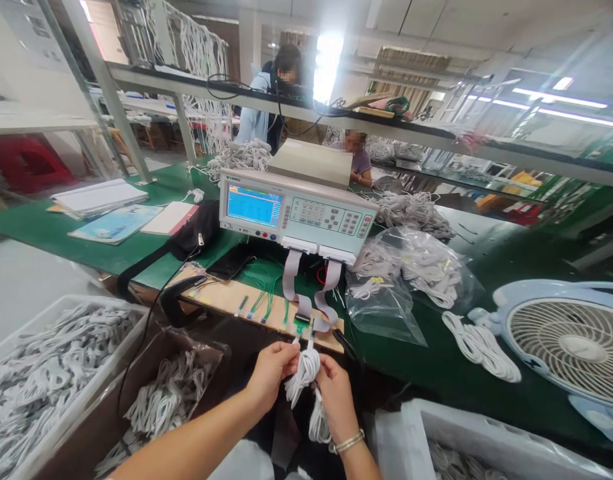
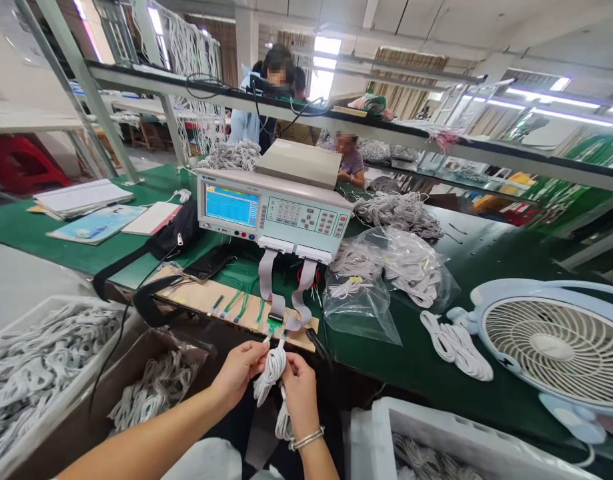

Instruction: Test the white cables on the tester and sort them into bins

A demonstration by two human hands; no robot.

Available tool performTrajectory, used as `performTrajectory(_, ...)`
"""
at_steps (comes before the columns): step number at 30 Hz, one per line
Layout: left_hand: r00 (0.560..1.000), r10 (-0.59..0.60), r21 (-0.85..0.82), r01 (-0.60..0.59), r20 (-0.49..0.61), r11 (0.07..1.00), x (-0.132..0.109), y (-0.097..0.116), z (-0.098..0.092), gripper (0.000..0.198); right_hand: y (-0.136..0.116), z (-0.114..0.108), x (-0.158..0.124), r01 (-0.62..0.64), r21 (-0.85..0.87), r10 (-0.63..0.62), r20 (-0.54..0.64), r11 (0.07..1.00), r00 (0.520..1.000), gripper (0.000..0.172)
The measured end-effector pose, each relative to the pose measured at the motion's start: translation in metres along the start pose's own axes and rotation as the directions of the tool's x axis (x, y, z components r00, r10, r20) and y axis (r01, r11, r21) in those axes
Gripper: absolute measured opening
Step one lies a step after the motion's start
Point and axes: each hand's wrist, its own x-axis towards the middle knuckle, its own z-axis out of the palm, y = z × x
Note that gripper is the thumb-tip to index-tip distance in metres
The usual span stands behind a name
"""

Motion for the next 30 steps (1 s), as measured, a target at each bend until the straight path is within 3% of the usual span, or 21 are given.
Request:
performTrajectory(6, 0.998, -0.021, 0.004, 0.021, 0.057, 1.000, 0.010, 0.005, -0.005, 0.028, -0.003, 0.005, 0.002, -0.047, 0.038, 0.048, -0.015, 0.998, 0.999, 0.029)
performTrajectory(11, 0.964, -0.202, 0.127, 0.181, 0.173, 0.975, 0.015, 0.019, -0.006, 0.039, 0.004, 0.002, 0.013, -0.136, 0.104, 0.130, 0.063, 0.985, 0.990, 0.036)
performTrajectory(15, 0.974, -0.172, 0.151, 0.150, 0.144, 0.977, 0.020, 0.021, -0.001, 0.046, 0.004, -0.005, 0.030, -0.181, 0.055, 0.171, 0.151, 0.982, 0.974, 0.043)
performTrajectory(22, 0.982, -0.116, 0.230, 0.079, 0.151, 0.970, 0.024, 0.018, -0.002, 0.048, -0.002, -0.004, 0.040, -0.104, -0.007, 0.103, 0.198, 0.995, 0.975, 0.038)
performTrajectory(26, 0.988, -0.078, 0.212, 0.049, 0.132, 0.976, 0.023, 0.017, 0.001, 0.046, -0.001, -0.001, 0.039, -0.065, -0.003, 0.065, 0.171, 0.998, 0.983, 0.037)
performTrajectory(30, 0.997, -0.047, 0.069, 0.044, 0.056, 0.997, 0.011, 0.014, 0.010, 0.044, -0.002, 0.003, 0.031, -0.032, -0.010, 0.033, 0.076, 0.999, 0.997, 0.036)
